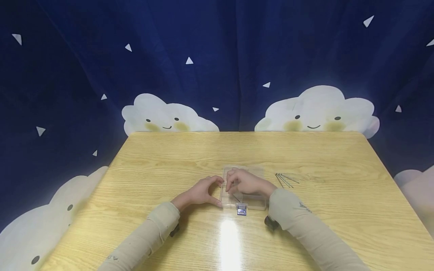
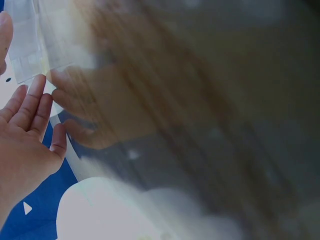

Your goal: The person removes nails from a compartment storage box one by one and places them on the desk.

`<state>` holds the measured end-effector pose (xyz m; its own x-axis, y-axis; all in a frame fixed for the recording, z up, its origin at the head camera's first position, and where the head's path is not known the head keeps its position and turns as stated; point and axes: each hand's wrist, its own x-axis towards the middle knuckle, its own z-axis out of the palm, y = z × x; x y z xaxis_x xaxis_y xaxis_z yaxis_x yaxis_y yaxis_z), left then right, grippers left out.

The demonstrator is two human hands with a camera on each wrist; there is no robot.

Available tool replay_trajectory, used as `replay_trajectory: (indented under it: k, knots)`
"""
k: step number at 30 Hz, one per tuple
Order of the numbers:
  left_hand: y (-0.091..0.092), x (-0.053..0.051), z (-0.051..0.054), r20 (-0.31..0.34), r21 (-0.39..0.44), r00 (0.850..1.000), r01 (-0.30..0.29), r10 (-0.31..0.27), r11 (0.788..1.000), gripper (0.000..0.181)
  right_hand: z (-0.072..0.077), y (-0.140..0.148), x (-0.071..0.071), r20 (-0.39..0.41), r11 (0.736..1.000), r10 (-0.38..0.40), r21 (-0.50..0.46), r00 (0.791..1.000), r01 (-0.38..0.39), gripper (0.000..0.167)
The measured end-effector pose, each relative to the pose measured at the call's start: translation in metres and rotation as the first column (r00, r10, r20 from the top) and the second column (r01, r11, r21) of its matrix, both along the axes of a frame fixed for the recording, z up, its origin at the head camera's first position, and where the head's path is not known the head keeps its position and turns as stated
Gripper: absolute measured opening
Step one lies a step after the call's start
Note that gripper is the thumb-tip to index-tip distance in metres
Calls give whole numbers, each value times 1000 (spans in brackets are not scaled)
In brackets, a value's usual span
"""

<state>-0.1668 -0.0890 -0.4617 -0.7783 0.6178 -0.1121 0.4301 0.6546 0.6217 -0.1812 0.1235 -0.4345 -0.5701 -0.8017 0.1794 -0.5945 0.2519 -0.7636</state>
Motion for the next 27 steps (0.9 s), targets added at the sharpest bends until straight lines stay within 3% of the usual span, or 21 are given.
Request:
replay_trajectory:
  k: [3, 5, 12, 27]
  knots:
    - [0, 0, 0, -3, -1, 1000, -1, 1, 1000, 74, 1, 2, -1, 24, 1000, -1, -1, 1000, 1, 5]
    - [0, 0, 0, 0, -1, 1000, -2, 2, 1000, 74, -7, 5, -6, 39, 1000, 3, -11, 999, -2, 5]
    - [1, 0, 0, -4, 1, 1000, 1, -1, 1000, 74, -4, 13, -6, 39, 999, 19, -43, 999, -17, 6]
    - [0, -1, -4, -2, 7, 1000, -11, 11, 1000, 74, 0, 39, 0, 49, 999, -31, -28, 998, 33, 6]
